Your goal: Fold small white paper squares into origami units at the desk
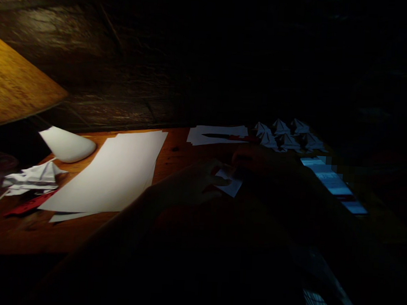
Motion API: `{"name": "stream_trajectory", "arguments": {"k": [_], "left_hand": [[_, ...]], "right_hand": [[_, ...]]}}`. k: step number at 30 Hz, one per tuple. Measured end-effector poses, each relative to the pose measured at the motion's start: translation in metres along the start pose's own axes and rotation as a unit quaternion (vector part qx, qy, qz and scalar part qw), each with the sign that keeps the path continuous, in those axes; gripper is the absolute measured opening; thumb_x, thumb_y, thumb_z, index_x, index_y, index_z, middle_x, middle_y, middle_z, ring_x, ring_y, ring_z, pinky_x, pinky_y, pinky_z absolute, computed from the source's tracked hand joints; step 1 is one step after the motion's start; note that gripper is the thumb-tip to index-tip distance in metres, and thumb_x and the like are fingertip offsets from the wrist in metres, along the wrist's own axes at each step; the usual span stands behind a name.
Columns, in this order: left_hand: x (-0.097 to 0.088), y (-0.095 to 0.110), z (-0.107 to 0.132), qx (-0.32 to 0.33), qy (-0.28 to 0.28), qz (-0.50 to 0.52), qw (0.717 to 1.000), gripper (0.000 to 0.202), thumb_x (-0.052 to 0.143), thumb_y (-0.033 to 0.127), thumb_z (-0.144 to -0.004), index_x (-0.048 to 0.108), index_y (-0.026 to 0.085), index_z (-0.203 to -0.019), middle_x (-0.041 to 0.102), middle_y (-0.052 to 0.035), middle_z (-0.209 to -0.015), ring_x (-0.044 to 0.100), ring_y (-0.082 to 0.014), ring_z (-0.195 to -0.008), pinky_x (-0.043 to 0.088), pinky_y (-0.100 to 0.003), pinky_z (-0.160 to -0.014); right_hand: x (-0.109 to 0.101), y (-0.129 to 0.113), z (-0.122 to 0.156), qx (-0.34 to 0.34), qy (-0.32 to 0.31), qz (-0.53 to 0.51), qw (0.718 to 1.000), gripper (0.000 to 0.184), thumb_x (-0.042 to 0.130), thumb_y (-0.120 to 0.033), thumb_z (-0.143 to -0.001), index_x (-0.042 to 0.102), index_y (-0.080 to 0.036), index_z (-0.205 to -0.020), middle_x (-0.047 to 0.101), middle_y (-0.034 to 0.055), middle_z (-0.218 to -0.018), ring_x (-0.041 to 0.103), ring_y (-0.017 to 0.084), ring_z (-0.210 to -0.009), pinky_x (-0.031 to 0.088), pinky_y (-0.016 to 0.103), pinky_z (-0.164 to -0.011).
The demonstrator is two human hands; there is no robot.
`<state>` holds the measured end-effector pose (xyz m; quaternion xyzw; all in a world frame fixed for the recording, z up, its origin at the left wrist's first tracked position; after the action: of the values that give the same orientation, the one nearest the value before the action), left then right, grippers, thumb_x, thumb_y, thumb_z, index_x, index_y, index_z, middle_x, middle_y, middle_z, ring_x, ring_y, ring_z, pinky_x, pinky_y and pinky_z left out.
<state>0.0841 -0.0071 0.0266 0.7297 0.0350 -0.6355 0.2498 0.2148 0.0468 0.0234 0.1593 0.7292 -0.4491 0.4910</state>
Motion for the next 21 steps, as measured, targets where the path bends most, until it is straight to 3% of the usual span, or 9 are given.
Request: {"name": "stream_trajectory", "arguments": {"k": [4,9,15,21], "left_hand": [[-0.001,0.0,0.001,0.009,0.012,-0.035,0.999,0.038,0.066,0.024,-0.091,0.068,0.029,-0.129,0.051,-0.0105,-0.142,0.051,-0.0294,-0.129,0.046,-0.048,-0.107],[0.0,-0.002,0.002,0.004,0.011,-0.06,0.998,0.037,0.065,0.029,-0.093,0.067,0.029,-0.131,0.052,-0.0109,-0.141,0.049,-0.0299,-0.13,0.044,-0.049,-0.108],[-0.001,0.0,0.002,0.009,0.009,-0.032,0.999,0.039,0.065,0.028,-0.093,0.066,0.031,-0.132,0.058,-0.0087,-0.129,0.054,-0.0253,-0.118,0.047,-0.042,-0.101],[0.002,-0.004,0.002,0.008,-0.003,-0.028,1.0,0.04,0.065,0.033,-0.093,0.065,0.027,-0.133,0.056,-0.0105,-0.132,0.053,-0.0271,-0.122,0.046,-0.044,-0.103]], "right_hand": [[0.0,-0.003,0.001,0.046,0.021,0.02,0.998,0.02,0.054,-0.018,-0.092,0.072,-0.02,-0.099,0.073,0.0064,-0.105,0.062,0.017,-0.084,0.041,0.026,-0.07],[-0.001,-0.016,0.0,0.048,0.049,0.044,0.997,0.021,0.053,-0.013,-0.089,0.071,-0.019,-0.097,0.073,0.0082,-0.106,0.062,0.018,-0.085,0.041,0.027,-0.069],[0.001,-0.024,-0.002,0.089,0.077,0.048,0.992,0.018,0.052,-0.015,-0.091,0.069,-0.018,-0.096,0.073,0.0082,-0.102,0.06,0.018,-0.081,0.041,0.029,-0.07],[0.015,-0.017,-0.012,0.054,0.079,0.066,0.993,0.014,0.054,-0.02,-0.092,0.068,-0.018,-0.094,0.071,0.0076,-0.094,0.058,0.017,-0.08,0.036,0.029,-0.067]]}}
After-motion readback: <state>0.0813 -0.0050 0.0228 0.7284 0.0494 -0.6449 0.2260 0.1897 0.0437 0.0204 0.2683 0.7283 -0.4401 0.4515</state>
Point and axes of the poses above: each hand's wrist, its own z-axis away from the middle knuckle, its own x-axis out of the palm, y = z × x, the point moved 9 cm from there along -z, towards the middle knuckle
